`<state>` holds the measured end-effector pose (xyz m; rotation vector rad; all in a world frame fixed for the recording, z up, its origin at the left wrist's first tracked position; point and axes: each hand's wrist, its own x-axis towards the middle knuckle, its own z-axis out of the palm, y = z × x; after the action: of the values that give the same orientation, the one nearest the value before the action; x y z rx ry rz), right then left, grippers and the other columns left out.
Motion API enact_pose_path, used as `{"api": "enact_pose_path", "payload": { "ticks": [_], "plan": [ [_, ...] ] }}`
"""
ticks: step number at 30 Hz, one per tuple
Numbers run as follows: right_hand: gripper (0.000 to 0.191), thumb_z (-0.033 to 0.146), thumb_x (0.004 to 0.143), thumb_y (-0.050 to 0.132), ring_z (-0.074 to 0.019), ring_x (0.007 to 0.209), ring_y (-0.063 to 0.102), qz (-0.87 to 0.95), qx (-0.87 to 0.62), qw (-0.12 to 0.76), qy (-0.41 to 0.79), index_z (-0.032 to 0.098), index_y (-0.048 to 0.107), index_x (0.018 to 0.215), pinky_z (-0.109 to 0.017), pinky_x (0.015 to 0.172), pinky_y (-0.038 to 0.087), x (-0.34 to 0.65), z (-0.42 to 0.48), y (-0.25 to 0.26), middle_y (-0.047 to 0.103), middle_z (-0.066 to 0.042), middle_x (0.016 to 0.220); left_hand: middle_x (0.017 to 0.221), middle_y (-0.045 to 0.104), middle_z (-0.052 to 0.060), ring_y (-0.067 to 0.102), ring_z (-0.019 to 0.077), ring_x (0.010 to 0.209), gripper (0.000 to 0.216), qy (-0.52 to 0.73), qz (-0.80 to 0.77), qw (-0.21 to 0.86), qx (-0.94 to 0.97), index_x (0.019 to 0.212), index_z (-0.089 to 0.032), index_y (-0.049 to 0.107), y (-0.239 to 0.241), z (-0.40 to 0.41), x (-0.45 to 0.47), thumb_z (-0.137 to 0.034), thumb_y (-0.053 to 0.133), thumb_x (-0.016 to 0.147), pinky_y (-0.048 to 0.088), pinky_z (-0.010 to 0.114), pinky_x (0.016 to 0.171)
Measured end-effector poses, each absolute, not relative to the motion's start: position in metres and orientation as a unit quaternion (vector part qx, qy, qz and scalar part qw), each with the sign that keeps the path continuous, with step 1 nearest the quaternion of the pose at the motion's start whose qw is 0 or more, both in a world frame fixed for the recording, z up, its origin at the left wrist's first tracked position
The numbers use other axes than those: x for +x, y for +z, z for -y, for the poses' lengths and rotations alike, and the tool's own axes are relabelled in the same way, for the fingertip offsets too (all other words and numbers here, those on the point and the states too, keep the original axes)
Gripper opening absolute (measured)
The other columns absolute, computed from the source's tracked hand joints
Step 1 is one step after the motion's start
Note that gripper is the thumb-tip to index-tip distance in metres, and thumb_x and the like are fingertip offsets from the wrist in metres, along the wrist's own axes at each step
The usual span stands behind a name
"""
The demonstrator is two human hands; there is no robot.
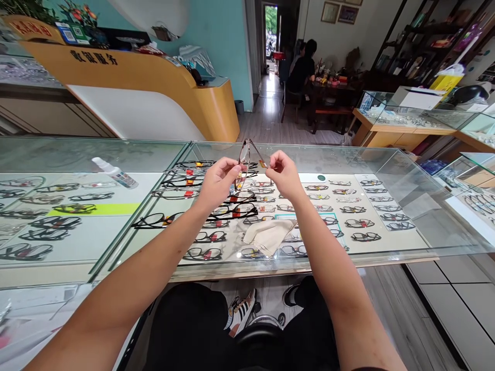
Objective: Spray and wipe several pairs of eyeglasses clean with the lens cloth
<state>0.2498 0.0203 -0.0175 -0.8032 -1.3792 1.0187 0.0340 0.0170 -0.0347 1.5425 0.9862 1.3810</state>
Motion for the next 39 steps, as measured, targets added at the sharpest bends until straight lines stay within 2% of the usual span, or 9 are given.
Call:
{"api": "enact_pose_path", "payload": {
  "ticks": [5, 9, 15, 20, 24, 28, 31, 36, 39],
  "plan": [
    [0.024, 0.003, 0.077, 0.061, -0.0208, 0.085, 0.045, 0.67, -0.382, 0.601, 0.208, 0.026, 0.054, 0.079, -0.037, 0.084, 0.037, 0.257, -0.019, -0.016, 0.054, -0.001, 0.088, 0.111, 0.078, 0.01, 0.073, 0.0229, 0.102, 0.033, 0.527, -0.407, 0.362, 0.653, 0.102, -0.021, 0.068, -0.038, -0.022, 0.027, -0.053, 0.07, 0.099, 0.06, 0.035, 0.086],
    [0.025, 0.003, 0.081, 0.059, -0.0246, 0.091, 0.047, 0.688, -0.398, 0.591, 0.135, 0.028, 0.052, 0.08, -0.041, 0.089, 0.036, 0.268, -0.021, -0.013, 0.053, -0.002, 0.089, 0.107, 0.079, 0.009, 0.072, 0.0218, 0.096, 0.032, 0.504, -0.408, 0.343, 0.679, 0.1, -0.021, 0.07, -0.036, -0.024, 0.022, -0.053, 0.068, 0.099, 0.056, 0.032, 0.08],
    [0.024, 0.003, 0.083, 0.055, -0.025, 0.091, 0.052, 0.691, -0.435, 0.576, 0.02, 0.027, 0.05, 0.08, -0.042, 0.087, 0.039, 0.277, -0.023, -0.012, 0.054, -0.003, 0.09, 0.104, 0.079, 0.009, 0.068, 0.0192, 0.084, 0.033, 0.495, -0.405, 0.34, 0.689, 0.099, -0.02, 0.071, -0.032, -0.024, 0.021, -0.052, 0.07, 0.098, 0.053, 0.032, 0.076],
    [0.017, 0.009, 0.091, 0.058, -0.027, 0.091, 0.054, 0.712, -0.424, 0.551, -0.1, 0.026, 0.057, 0.086, -0.044, 0.087, 0.045, 0.262, -0.018, -0.018, 0.061, -0.005, 0.091, 0.1, 0.078, 0.008, 0.07, 0.0193, 0.083, 0.034, 0.522, -0.407, 0.338, 0.67, 0.096, -0.021, 0.071, -0.033, -0.021, 0.025, -0.054, 0.071, 0.098, 0.053, 0.03, 0.07],
    [0.02, 0.016, 0.101, 0.057, -0.0282, 0.097, 0.061, 0.794, -0.387, 0.46, -0.092, 0.025, 0.072, 0.112, -0.045, 0.089, 0.052, 0.246, -0.013, -0.026, 0.07, -0.009, 0.103, 0.095, 0.077, 0.007, 0.068, 0.0181, 0.078, 0.035, 0.518, -0.405, 0.342, 0.671, 0.094, -0.02, 0.071, -0.03, -0.018, 0.027, -0.055, 0.073, 0.096, 0.054, 0.03, 0.07],
    [0.04, 0.022, 0.103, 0.059, -0.0311, 0.112, 0.064, 0.819, -0.394, 0.411, -0.072, 0.026, 0.067, 0.142, -0.05, 0.104, 0.054, 0.239, -0.012, -0.032, 0.071, -0.012, 0.124, 0.095, 0.076, 0.007, 0.068, 0.0193, 0.08, 0.034, 0.514, -0.389, 0.355, 0.677, 0.096, -0.02, 0.072, -0.03, -0.018, 0.029, -0.054, 0.073, 0.096, 0.055, 0.029, 0.066],
    [0.041, 0.028, 0.103, 0.062, -0.0344, 0.124, 0.063, 0.813, -0.409, 0.41, -0.062, 0.027, 0.067, 0.144, -0.057, 0.114, 0.051, 0.239, -0.014, -0.035, 0.068, -0.015, 0.136, 0.097, 0.077, 0.007, 0.069, 0.0194, 0.081, 0.033, 0.516, -0.389, 0.355, 0.676, 0.096, -0.021, 0.073, -0.032, -0.018, 0.029, -0.054, 0.073, 0.097, 0.055, 0.029, 0.065],
    [0.032, 0.032, 0.101, 0.066, -0.0396, 0.151, 0.05, 0.798, -0.427, 0.421, -0.055, 0.027, 0.069, 0.132, -0.065, 0.125, 0.043, 0.24, -0.015, -0.037, 0.059, -0.016, 0.155, 0.097, 0.078, 0.009, 0.072, 0.0215, 0.085, 0.033, 0.528, -0.391, 0.356, 0.665, 0.095, -0.02, 0.072, -0.034, -0.018, 0.03, -0.053, 0.073, 0.097, 0.057, 0.031, 0.068],
    [0.024, 0.032, 0.101, 0.066, -0.04, 0.155, 0.048, 0.795, -0.435, 0.417, -0.065, 0.027, 0.069, 0.124, -0.066, 0.127, 0.041, 0.24, -0.015, -0.036, 0.055, -0.016, 0.161, 0.098, 0.078, 0.009, 0.073, 0.021, 0.086, 0.032, 0.533, -0.388, 0.361, 0.66, 0.094, -0.02, 0.072, -0.033, -0.018, 0.031, -0.052, 0.073, 0.097, 0.059, 0.031, 0.071]
  ]
}}
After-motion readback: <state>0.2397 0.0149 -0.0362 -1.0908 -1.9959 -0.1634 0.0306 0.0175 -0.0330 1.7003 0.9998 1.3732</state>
